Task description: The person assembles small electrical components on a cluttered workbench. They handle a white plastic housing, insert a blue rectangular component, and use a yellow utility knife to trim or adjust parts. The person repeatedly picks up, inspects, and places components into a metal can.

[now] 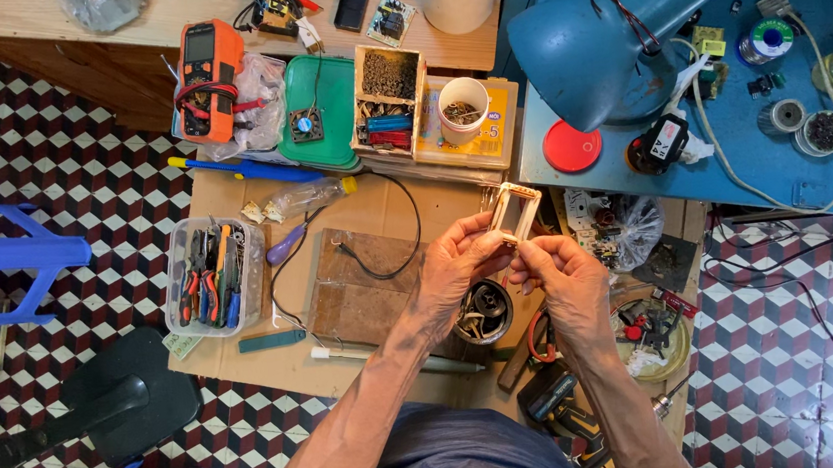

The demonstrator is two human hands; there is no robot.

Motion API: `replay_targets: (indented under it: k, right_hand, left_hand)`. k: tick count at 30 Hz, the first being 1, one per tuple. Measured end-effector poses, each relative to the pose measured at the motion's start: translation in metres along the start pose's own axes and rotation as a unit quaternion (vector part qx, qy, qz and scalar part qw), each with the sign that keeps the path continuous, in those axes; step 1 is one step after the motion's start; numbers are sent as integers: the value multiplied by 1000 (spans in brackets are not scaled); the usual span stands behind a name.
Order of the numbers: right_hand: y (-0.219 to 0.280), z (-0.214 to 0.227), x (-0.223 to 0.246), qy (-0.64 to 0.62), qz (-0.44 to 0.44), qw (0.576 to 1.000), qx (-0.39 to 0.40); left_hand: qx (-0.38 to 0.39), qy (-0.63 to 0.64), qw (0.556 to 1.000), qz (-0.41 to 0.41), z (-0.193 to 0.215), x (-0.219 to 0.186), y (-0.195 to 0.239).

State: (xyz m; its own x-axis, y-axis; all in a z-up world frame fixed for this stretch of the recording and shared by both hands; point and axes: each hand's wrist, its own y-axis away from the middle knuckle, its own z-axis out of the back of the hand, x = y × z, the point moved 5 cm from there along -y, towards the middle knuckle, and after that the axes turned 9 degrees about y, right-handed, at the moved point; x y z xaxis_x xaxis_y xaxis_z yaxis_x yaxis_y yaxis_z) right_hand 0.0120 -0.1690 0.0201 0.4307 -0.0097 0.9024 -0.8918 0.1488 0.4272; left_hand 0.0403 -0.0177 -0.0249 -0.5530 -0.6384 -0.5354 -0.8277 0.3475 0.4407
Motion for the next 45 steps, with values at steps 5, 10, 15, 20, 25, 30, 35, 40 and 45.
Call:
replay_targets:
  k: [5, 10, 15, 20, 25, 30, 35, 40, 45]
  right_hand:
    - [1, 0, 2, 26, -6, 1000, 3]
    - [-2, -4, -6, 39, 0, 999, 29]
    - [-7, -4, -22, 10, -22, 994, 103]
    - [-4, -8, -35, 54, -49, 985, 155]
    - [14, 2, -44, 242, -42, 965, 95]
    - [45, 25, -47, 252, -94, 963, -13]
    - [51, 5, -45, 147, -25, 989, -16]
    - [50, -15, -38, 93, 33, 995, 32]
    - [61, 2, -46, 83, 51, 995, 11]
  left_hand:
    - [18, -9, 1000, -18, -2, -1, 2]
    - [1, -2, 1000, -30, 3, 2, 4]
    - [-19, 12, 1000, -10, 18, 6, 11]
    - [-31, -5, 999, -12, 31, 13, 24]
    - [-26, 93, 995, -2, 57, 9, 37]
    - [-92, -48, 989, -105, 101, -18, 43]
    - [-58, -87, 992, -71, 93, -15, 64]
    - [-76, -133, 981, -115, 68, -13, 98]
    - [-164, -135, 970, -123, 57, -8, 136]
